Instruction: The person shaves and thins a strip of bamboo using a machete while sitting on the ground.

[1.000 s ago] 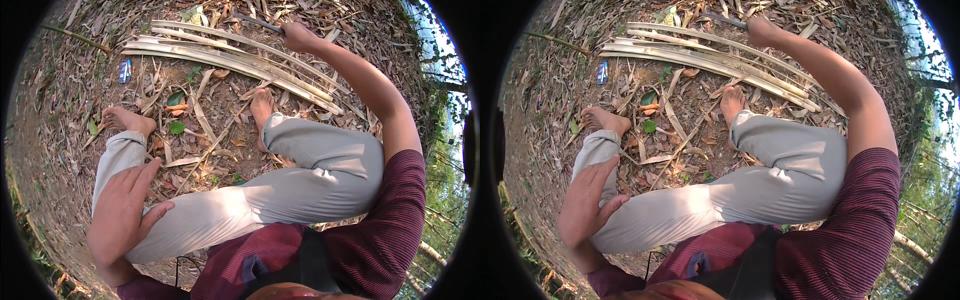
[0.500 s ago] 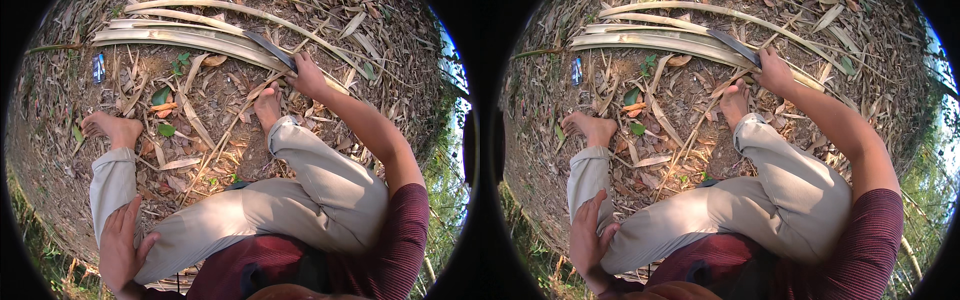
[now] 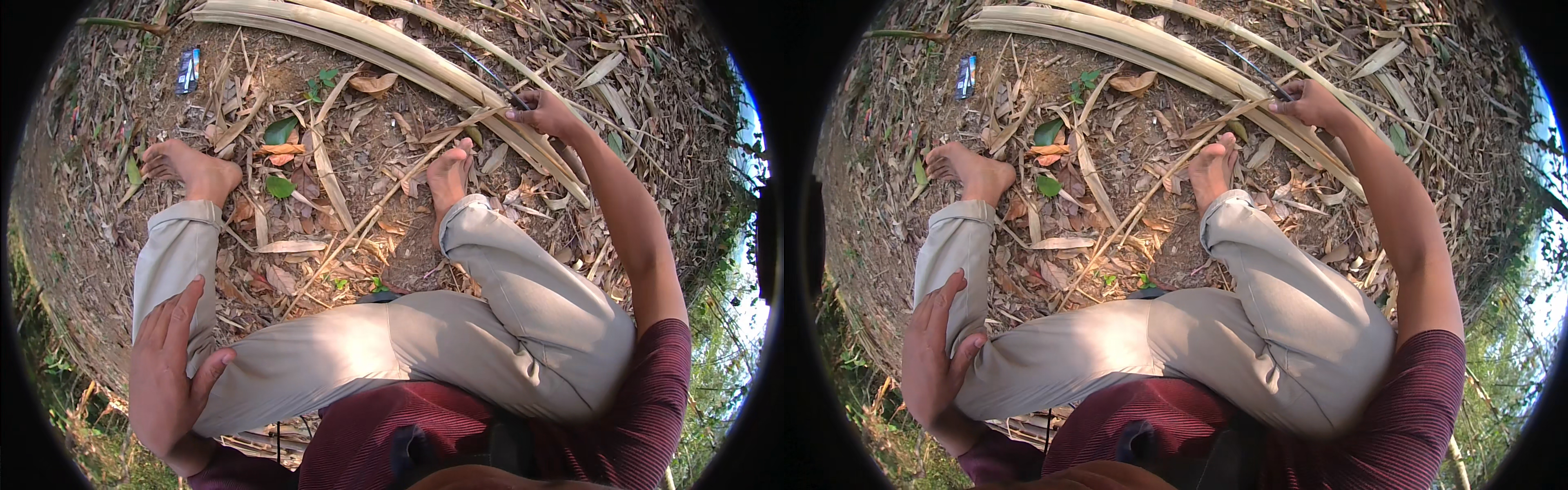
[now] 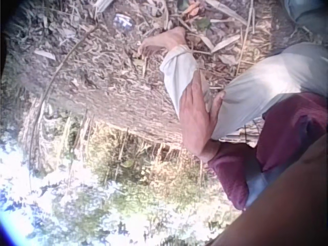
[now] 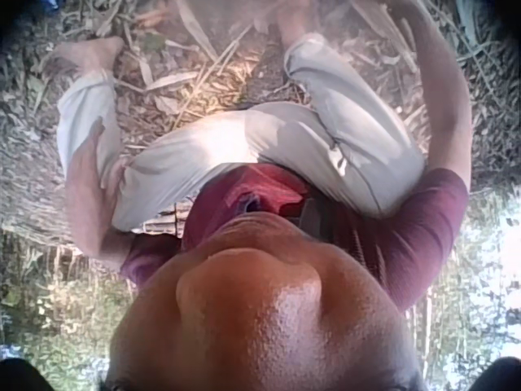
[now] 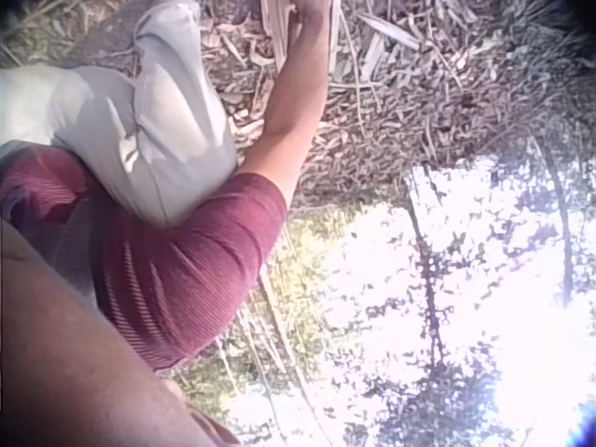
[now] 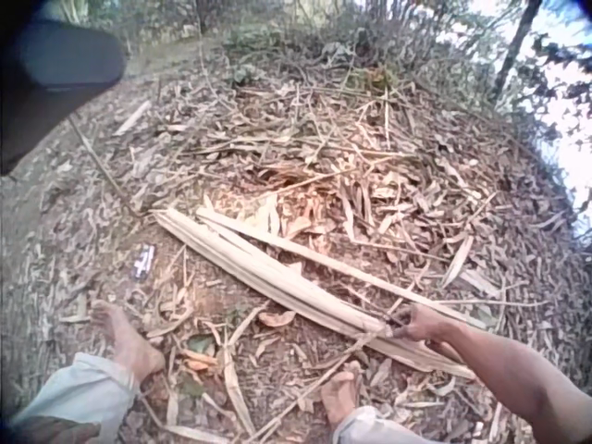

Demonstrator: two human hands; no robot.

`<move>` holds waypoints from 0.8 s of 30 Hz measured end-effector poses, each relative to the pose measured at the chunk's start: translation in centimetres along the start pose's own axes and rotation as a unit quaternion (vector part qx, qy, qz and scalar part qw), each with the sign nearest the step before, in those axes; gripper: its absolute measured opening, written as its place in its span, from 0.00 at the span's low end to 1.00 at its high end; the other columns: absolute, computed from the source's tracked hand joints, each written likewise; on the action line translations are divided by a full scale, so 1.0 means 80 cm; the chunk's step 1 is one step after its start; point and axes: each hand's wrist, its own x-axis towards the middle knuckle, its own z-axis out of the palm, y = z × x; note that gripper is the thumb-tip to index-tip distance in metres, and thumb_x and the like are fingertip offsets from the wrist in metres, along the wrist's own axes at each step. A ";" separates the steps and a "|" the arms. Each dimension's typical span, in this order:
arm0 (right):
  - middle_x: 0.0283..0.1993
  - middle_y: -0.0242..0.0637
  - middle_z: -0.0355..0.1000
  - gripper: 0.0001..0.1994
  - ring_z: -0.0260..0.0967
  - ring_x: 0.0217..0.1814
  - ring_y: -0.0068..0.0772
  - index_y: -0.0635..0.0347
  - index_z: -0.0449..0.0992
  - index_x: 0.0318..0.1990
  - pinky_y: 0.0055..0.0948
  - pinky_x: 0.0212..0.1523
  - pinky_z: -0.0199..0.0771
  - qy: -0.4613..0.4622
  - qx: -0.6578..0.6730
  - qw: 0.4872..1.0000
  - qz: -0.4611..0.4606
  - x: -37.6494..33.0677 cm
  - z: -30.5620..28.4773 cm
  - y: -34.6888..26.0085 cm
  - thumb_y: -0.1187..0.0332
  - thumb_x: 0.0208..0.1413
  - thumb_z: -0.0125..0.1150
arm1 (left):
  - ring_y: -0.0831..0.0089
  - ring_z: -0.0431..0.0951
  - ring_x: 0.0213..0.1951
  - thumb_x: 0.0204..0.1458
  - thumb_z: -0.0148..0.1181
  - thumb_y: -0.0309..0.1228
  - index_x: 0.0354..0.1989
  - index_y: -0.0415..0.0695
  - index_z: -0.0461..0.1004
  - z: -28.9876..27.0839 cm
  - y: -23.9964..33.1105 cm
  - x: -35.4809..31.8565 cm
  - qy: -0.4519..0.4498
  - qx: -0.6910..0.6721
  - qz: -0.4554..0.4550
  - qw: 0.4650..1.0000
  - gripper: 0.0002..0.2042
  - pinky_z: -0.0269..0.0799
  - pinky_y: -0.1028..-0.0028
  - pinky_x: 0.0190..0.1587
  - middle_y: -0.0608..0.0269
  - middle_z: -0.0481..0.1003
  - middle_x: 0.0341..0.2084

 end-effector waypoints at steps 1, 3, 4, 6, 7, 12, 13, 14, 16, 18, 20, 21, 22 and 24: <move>0.25 0.26 0.69 0.21 0.62 0.24 0.19 0.61 0.79 0.43 0.24 0.26 0.62 -0.002 0.027 1.000 -0.001 -0.001 0.001 0.003 0.56 0.48 0.76 | 0.41 0.71 0.48 0.52 0.62 0.47 0.65 0.36 0.60 0.000 0.001 0.000 0.003 0.007 0.000 1.000 0.37 0.66 0.54 0.52 0.40 0.72 0.46; 0.24 0.23 0.65 0.19 0.57 0.22 0.15 0.60 0.77 0.42 0.22 0.23 0.57 -0.006 0.082 0.997 -0.001 -0.001 0.005 0.014 0.57 0.50 0.75 | 0.42 0.71 0.48 0.52 0.61 0.47 0.65 0.36 0.60 0.000 0.002 0.001 0.007 0.022 0.001 1.000 0.37 0.66 0.54 0.53 0.40 0.72 0.46; 0.24 0.23 0.65 0.20 0.58 0.22 0.16 0.60 0.77 0.43 0.23 0.23 0.57 0.000 0.080 0.997 -0.006 0.000 0.006 0.017 0.57 0.50 0.75 | 0.42 0.71 0.48 0.52 0.61 0.48 0.65 0.36 0.60 0.001 0.003 0.002 0.005 0.017 0.000 1.000 0.37 0.66 0.54 0.53 0.40 0.72 0.46; 0.24 0.24 0.66 0.21 0.58 0.23 0.18 0.61 0.78 0.46 0.23 0.24 0.58 0.011 0.074 0.997 -0.014 0.004 0.006 0.023 0.57 0.50 0.74 | 0.42 0.71 0.48 0.52 0.61 0.48 0.65 0.36 0.60 0.001 0.003 0.003 -0.003 0.007 -0.001 1.000 0.37 0.66 0.54 0.53 0.40 0.72 0.46; 0.24 0.24 0.66 0.21 0.58 0.23 0.18 0.61 0.78 0.46 0.23 0.24 0.58 0.009 0.075 0.997 -0.012 0.005 0.005 0.025 0.58 0.50 0.74 | 0.42 0.71 0.48 0.52 0.61 0.48 0.65 0.36 0.60 0.000 0.004 0.004 -0.007 0.009 -0.001 1.000 0.37 0.66 0.54 0.52 0.40 0.72 0.46; 0.25 0.25 0.66 0.20 0.60 0.24 0.19 0.62 0.78 0.46 0.24 0.25 0.60 -0.005 0.083 0.996 -0.014 0.016 0.000 0.028 0.60 0.49 0.73 | 0.45 0.71 0.53 0.56 0.57 0.48 0.66 0.38 0.61 -0.006 0.012 0.006 -0.019 0.018 -0.031 0.999 0.34 0.65 0.57 0.57 0.45 0.72 0.53; 0.25 0.26 0.67 0.20 0.60 0.24 0.19 0.62 0.78 0.46 0.24 0.25 0.60 -0.007 0.079 0.997 -0.019 0.018 -0.001 0.029 0.61 0.49 0.73 | 0.45 0.71 0.53 0.56 0.57 0.48 0.66 0.38 0.61 -0.006 0.012 0.007 -0.024 0.019 -0.035 0.999 0.34 0.64 0.57 0.57 0.45 0.72 0.53; 0.28 0.29 0.71 0.21 0.65 0.28 0.23 0.63 0.78 0.47 0.26 0.30 0.66 0.002 0.061 0.998 -0.015 0.018 -0.002 0.029 0.60 0.49 0.72 | 0.45 0.71 0.53 0.56 0.57 0.49 0.66 0.38 0.61 -0.007 0.012 0.007 -0.028 0.019 -0.039 0.999 0.34 0.64 0.57 0.57 0.45 0.72 0.53; 0.27 0.27 0.70 0.18 0.63 0.26 0.20 0.63 0.78 0.46 0.24 0.28 0.63 0.047 0.038 0.998 -0.037 0.015 0.000 0.025 0.62 0.52 0.71 | 0.45 0.71 0.53 0.56 0.56 0.49 0.66 0.38 0.60 -0.007 0.011 0.006 -0.030 0.020 -0.035 0.999 0.34 0.64 0.57 0.57 0.45 0.72 0.53; 0.39 0.39 0.79 0.24 0.74 0.39 0.32 0.64 0.77 0.50 0.32 0.45 0.72 0.061 0.000 0.996 -0.058 0.015 -0.012 0.014 0.59 0.49 0.72 | 0.45 0.71 0.53 0.56 0.56 0.49 0.66 0.39 0.61 -0.004 0.010 0.000 -0.023 0.018 -0.023 0.999 0.34 0.64 0.56 0.57 0.45 0.72 0.53; 0.40 0.43 0.79 0.26 0.75 0.42 0.34 0.64 0.76 0.52 0.33 0.47 0.73 0.129 -0.038 0.986 -0.095 0.007 -0.027 0.001 0.59 0.49 0.72 | 0.44 0.71 0.48 0.54 0.59 0.49 0.65 0.37 0.61 0.000 0.009 -0.007 0.002 0.022 0.008 1.000 0.36 0.66 0.55 0.52 0.43 0.72 0.48; 0.41 0.45 0.79 0.26 0.76 0.43 0.35 0.64 0.75 0.53 0.33 0.49 0.73 0.162 -0.059 0.978 -0.118 0.000 -0.037 -0.014 0.59 0.49 0.72 | 0.44 0.71 0.46 0.53 0.60 0.49 0.65 0.36 0.61 0.001 0.011 -0.013 0.018 0.023 0.019 0.999 0.36 0.67 0.54 0.50 0.42 0.72 0.46; 0.43 0.49 0.79 0.28 0.77 0.47 0.38 0.62 0.73 0.55 0.34 0.52 0.73 0.180 -0.065 0.973 -0.125 -0.008 -0.050 -0.029 0.59 0.49 0.71 | 0.44 0.71 0.46 0.53 0.60 0.48 0.64 0.36 0.61 0.003 0.013 -0.020 0.028 0.032 0.029 0.999 0.36 0.67 0.54 0.50 0.42 0.72 0.46; 0.40 0.45 0.79 0.28 0.77 0.43 0.35 0.61 0.72 0.56 0.34 0.48 0.74 0.224 -0.088 0.959 -0.149 -0.027 -0.073 -0.061 0.61 0.49 0.72 | 0.45 0.71 0.47 0.53 0.61 0.47 0.64 0.36 0.62 0.004 0.018 -0.034 0.054 0.051 0.044 0.996 0.35 0.67 0.55 0.50 0.43 0.72 0.47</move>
